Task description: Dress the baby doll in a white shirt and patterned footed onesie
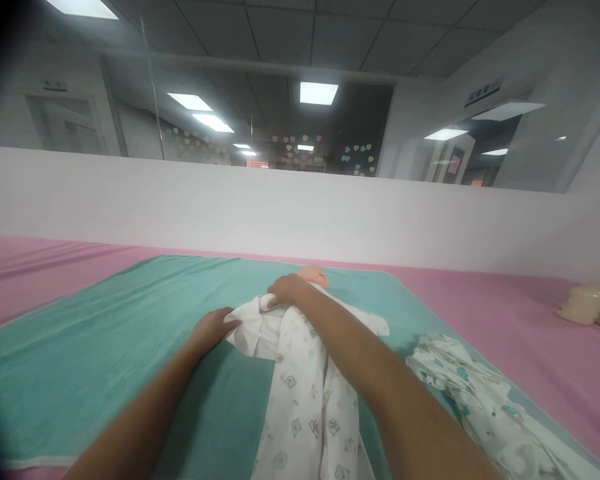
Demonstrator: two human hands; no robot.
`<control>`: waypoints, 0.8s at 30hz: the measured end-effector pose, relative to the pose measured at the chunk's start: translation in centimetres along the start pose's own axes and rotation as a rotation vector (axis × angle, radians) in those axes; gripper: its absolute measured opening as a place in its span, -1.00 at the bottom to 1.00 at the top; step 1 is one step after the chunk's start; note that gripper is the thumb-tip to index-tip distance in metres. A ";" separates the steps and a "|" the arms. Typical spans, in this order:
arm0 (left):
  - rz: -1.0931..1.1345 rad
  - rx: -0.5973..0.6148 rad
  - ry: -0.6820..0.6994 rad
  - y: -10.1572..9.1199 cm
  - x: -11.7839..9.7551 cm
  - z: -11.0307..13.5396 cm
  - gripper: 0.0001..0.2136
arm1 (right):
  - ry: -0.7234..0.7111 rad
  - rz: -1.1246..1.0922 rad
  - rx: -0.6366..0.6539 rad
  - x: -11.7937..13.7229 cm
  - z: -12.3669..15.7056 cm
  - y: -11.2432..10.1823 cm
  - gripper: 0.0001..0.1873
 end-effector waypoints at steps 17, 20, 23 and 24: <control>0.308 -0.165 -0.151 -1.3 2.4 0.0 -0.68 | -0.034 -0.084 -0.078 0.0 1.2 -0.5 -0.49; 0.337 -0.215 -0.133 -1.6 2.4 0.0 -0.63 | -0.061 -0.036 -0.069 2.1 -1.1 0.9 -0.49; 0.314 -0.227 -0.073 -1.4 1.5 -0.1 -0.62 | -0.069 -0.030 -0.089 4.4 -3.0 1.7 -0.54; 0.289 -0.227 -0.043 -1.4 1.0 -0.1 -0.63 | -0.070 -0.030 -0.100 5.2 -3.3 1.9 -0.55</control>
Point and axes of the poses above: each hand's wrist, its own z-axis away from the middle knuckle, its own y-axis out of the palm, x = y × z, the point moved 9 cm from there along -z, towards the middle knuckle, and after that the axes turned 10 degrees about x, right-handed, at the moved point
